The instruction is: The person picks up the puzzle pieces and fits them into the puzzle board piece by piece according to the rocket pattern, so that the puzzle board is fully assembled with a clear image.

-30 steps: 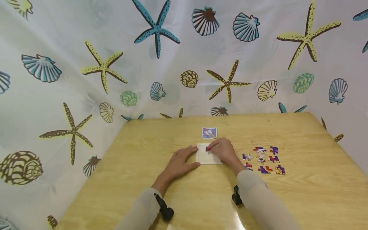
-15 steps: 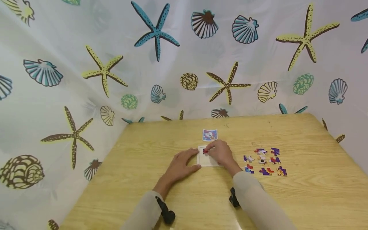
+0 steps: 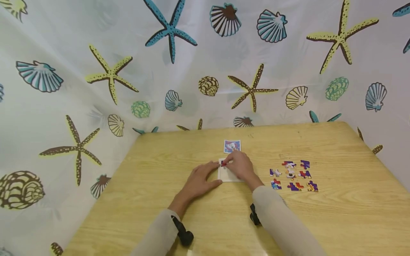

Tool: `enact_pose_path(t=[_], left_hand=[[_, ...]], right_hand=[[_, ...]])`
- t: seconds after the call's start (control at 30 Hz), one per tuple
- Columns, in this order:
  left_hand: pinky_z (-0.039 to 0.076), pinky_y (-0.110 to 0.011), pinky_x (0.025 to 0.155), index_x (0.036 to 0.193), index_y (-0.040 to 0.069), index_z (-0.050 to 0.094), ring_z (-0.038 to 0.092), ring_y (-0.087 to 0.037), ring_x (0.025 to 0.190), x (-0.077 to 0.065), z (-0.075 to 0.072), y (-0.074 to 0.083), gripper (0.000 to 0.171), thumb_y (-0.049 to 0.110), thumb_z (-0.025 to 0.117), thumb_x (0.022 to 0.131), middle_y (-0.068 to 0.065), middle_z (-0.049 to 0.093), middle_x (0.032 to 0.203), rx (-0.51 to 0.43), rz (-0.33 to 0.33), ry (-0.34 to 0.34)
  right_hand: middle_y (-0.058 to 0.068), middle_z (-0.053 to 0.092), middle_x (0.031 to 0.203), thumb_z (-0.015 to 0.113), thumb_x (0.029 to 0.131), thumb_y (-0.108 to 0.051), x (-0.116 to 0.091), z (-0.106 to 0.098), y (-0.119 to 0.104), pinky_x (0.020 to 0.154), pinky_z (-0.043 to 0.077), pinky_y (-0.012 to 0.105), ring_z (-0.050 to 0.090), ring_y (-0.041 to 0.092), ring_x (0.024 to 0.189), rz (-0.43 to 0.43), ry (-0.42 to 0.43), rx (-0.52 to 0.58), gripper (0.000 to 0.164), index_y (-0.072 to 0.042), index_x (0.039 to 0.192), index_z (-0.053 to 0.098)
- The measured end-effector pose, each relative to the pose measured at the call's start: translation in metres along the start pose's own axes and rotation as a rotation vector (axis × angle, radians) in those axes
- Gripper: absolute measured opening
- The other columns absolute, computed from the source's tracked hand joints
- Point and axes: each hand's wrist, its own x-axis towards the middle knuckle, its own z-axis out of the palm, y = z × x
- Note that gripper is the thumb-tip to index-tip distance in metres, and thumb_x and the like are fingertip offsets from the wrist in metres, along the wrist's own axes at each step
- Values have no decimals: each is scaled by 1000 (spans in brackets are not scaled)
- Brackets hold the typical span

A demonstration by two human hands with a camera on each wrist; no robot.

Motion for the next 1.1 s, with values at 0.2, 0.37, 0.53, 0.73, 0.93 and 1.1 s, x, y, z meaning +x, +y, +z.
enact_pose_path(t=[0.2,0.37,0.53,0.73,0.93,1.1], left_hand=[[18,-48,128,159,27,44,27,-14,156,0,1,-1,72,61,60,98,8,42,163,-8,1,-13],[18,-47,128,159,26,45,27,-13,156,0,2,-1,71,61,60,99,8,43,163,10,3,-15],[18,-48,128,159,26,44,27,-14,157,1,3,1,71,60,60,99,8,42,163,6,9,-13],[18,-47,128,159,28,44,27,-14,156,2,4,0,70,60,61,99,9,43,163,10,2,-8],[17,-48,128,159,28,44,27,-15,157,1,1,2,70,59,61,99,8,42,164,-2,-10,-15],[17,-47,128,158,27,45,27,-16,156,1,-2,1,70,60,61,98,7,41,164,-4,-28,-16]], right_hand=[[11,74,123,75,92,-4,0,1,-3,116,42,54,51,35,142,37,-6,-15,13,-7,102,84],[9,68,124,77,92,-6,-1,2,-4,102,53,50,62,34,125,58,-1,-16,12,-8,101,84],[9,68,128,75,95,-8,-1,0,-4,95,57,49,57,34,133,81,-23,-32,14,-10,105,84],[22,55,150,69,98,-7,-3,-3,-4,51,56,32,49,40,141,77,-69,43,18,-6,113,80],[23,47,157,67,100,-9,-9,-6,-2,39,42,24,59,28,54,118,-55,168,27,-5,126,74],[22,40,162,65,101,-9,-11,-12,-3,39,42,24,38,11,39,160,-69,324,39,-4,140,64]])
